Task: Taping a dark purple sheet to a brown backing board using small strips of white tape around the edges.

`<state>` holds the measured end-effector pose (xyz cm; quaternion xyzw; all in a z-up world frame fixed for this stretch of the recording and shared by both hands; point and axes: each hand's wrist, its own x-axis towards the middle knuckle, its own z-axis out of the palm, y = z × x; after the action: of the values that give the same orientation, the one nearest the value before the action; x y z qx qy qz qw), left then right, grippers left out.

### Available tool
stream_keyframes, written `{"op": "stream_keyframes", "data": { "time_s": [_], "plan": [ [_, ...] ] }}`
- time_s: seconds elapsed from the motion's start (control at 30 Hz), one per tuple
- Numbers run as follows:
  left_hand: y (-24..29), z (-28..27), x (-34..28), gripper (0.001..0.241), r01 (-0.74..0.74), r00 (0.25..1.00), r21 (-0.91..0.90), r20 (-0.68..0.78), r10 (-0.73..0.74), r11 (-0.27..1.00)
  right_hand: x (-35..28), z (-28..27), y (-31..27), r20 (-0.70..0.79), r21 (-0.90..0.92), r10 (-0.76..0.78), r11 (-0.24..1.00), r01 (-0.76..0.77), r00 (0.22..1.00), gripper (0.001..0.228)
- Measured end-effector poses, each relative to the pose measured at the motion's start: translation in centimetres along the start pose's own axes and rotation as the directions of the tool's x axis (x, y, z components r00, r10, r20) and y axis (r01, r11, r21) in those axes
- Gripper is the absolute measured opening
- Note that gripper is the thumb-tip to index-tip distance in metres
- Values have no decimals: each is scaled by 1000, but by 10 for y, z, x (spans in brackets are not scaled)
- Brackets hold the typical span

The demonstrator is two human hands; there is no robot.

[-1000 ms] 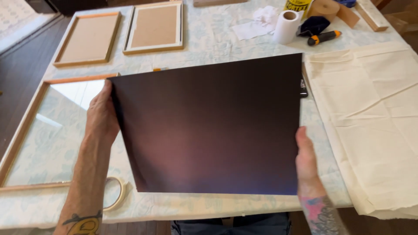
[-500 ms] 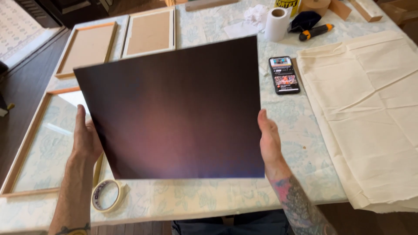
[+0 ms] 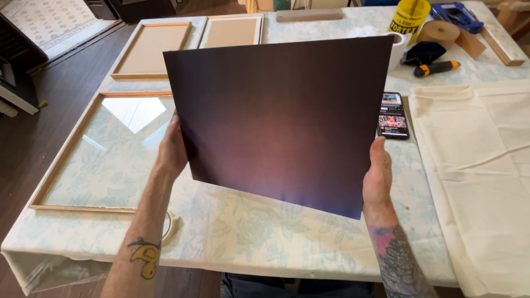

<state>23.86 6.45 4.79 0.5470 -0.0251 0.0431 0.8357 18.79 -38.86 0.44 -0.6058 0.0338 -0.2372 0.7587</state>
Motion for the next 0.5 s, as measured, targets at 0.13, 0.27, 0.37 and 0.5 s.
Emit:
{"op": "stream_keyframes", "data": {
  "time_s": [0.13,0.27,0.37,0.5],
  "plan": [
    [-12,3,3,61,6,999,-28,-49,-7,1000,9,-13,5,28,8,-20,1000,19,999,54],
    [-13,18,5,72,126,983,-20,-134,-127,992,9,-11,-27,34,-68,-106,992,108,994,50],
    [14,66,-27,73,366,925,43,-128,-359,929,48,-74,22,9,-243,-94,965,93,996,53],
    [1,71,-46,71,385,922,453,-165,-349,804,117,-291,169,396,-563,-314,659,498,863,43]
  ]
}}
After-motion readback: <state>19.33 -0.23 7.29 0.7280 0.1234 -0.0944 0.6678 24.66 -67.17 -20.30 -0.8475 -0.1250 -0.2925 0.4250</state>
